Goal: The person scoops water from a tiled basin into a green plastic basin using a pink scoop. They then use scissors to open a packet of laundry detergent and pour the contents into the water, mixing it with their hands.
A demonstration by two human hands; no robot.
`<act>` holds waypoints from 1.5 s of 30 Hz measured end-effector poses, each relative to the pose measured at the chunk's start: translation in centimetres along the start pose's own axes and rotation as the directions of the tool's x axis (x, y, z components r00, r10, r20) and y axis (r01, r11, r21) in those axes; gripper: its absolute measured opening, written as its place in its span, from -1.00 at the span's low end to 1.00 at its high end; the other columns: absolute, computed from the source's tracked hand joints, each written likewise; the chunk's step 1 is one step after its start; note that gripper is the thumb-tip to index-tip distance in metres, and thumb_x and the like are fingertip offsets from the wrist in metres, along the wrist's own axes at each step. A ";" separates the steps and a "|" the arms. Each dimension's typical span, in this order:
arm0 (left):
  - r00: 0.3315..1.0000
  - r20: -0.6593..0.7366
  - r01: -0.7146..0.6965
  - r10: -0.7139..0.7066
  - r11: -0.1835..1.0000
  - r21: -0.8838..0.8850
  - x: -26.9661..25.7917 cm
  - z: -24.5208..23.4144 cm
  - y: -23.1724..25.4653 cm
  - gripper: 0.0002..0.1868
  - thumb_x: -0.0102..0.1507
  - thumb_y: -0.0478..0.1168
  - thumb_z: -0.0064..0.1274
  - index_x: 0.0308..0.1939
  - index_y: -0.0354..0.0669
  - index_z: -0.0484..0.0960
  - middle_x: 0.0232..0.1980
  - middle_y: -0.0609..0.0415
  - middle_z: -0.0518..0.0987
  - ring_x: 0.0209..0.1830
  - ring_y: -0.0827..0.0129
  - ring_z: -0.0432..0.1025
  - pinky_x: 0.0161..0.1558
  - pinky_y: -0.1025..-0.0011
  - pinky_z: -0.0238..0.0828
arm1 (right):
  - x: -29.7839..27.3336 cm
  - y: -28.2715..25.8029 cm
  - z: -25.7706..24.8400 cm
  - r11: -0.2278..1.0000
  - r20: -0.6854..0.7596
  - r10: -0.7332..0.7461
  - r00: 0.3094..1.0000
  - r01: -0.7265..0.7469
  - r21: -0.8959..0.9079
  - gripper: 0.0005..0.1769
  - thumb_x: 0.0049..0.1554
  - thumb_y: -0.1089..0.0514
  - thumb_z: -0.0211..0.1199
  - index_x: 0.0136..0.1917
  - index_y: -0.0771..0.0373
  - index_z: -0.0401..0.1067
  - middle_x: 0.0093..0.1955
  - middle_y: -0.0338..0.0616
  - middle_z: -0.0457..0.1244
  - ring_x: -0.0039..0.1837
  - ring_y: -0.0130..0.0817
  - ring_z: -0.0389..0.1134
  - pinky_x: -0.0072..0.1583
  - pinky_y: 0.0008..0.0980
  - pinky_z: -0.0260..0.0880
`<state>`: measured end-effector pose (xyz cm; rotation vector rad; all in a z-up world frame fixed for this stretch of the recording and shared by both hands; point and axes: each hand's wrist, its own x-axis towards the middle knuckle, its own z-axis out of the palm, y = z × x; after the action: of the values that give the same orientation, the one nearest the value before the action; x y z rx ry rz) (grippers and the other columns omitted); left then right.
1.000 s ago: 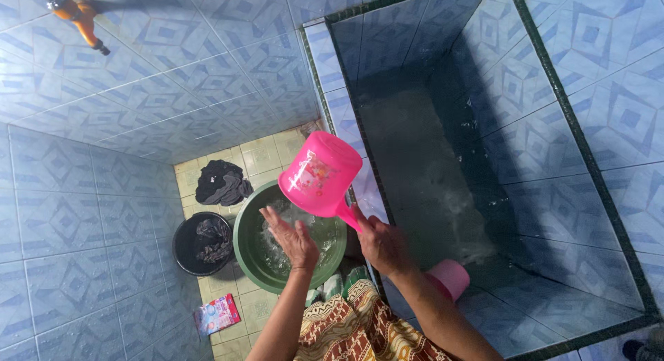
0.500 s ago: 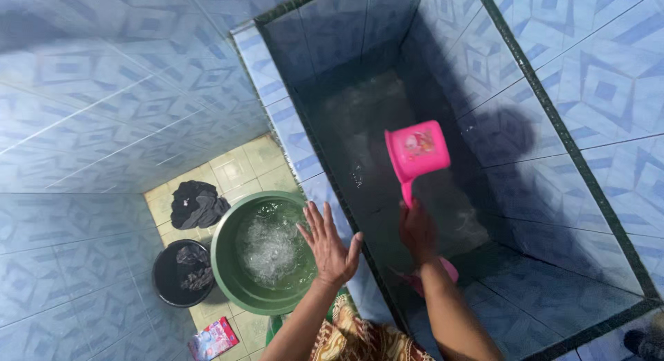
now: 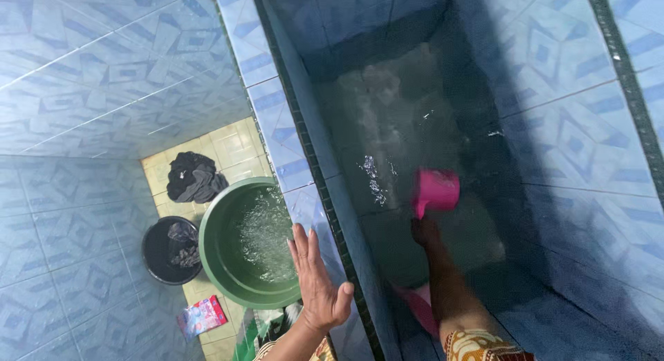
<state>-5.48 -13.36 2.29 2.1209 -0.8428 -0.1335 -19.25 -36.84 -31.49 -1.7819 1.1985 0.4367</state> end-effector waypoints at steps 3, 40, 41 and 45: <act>1.000 -0.007 0.006 -0.006 1.000 0.006 0.0 0.2 -0.3 -0.01 0.39 0.34 -0.35 0.61 -0.42 -0.08 0.69 -0.52 -0.17 0.76 -0.31 -0.31 0.63 -0.24 -0.60 | -1.3 -1.1 0.5 0.794 0.156 0.184 0.971 -0.240 0.559 -0.68 0.28 -0.05 0.14 -0.02 0.26 0.46 -0.34 -0.18 0.15 -0.31 -0.34 0.11 -0.26 -0.28 0.11; 0.793 -0.415 0.447 -0.447 0.889 -0.104 -4.1 -12.2 -14.3 -0.12 0.45 0.32 -0.54 0.66 -0.19 -0.23 0.73 -0.25 -0.36 0.74 -0.10 -0.39 0.57 -0.20 -0.57 | -32.0 -27.7 -2.5 0.630 -0.099 -0.764 0.638 0.704 -0.328 -0.80 0.24 0.17 0.21 0.04 0.37 0.42 -0.38 0.03 0.37 -0.36 -0.16 0.47 -0.35 -0.23 0.46; 0.792 -0.413 0.450 -0.450 0.887 -0.102 -3.9 -12.1 -14.2 -0.12 0.45 0.31 -0.54 0.66 -0.19 -0.23 0.73 -0.24 -0.36 0.74 -0.10 -0.39 0.57 -0.20 -0.57 | -32.0 -27.9 -2.3 0.594 -0.081 -0.787 0.611 0.718 -0.363 -0.78 0.23 0.19 0.21 0.07 0.39 0.42 -0.36 0.04 0.38 -0.36 -0.17 0.47 -0.35 -0.24 0.46; 0.798 -0.418 0.432 -0.434 0.896 -0.105 -3.6 -11.3 -13.7 -0.12 0.44 0.32 -0.53 0.66 -0.16 -0.22 0.72 -0.24 -0.34 0.74 -0.10 -0.39 0.56 -0.20 -0.57 | -32.9 -29.3 -2.2 0.429 -0.111 -0.900 0.421 0.813 -0.395 -0.50 0.14 0.28 0.21 0.35 0.41 0.36 -0.29 0.07 0.38 -0.33 -0.16 0.46 -0.34 -0.25 0.44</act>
<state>3.03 2.30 -1.08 2.1881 -0.0821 0.1008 -9.58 -17.69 7.10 -2.5130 0.2052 -0.3496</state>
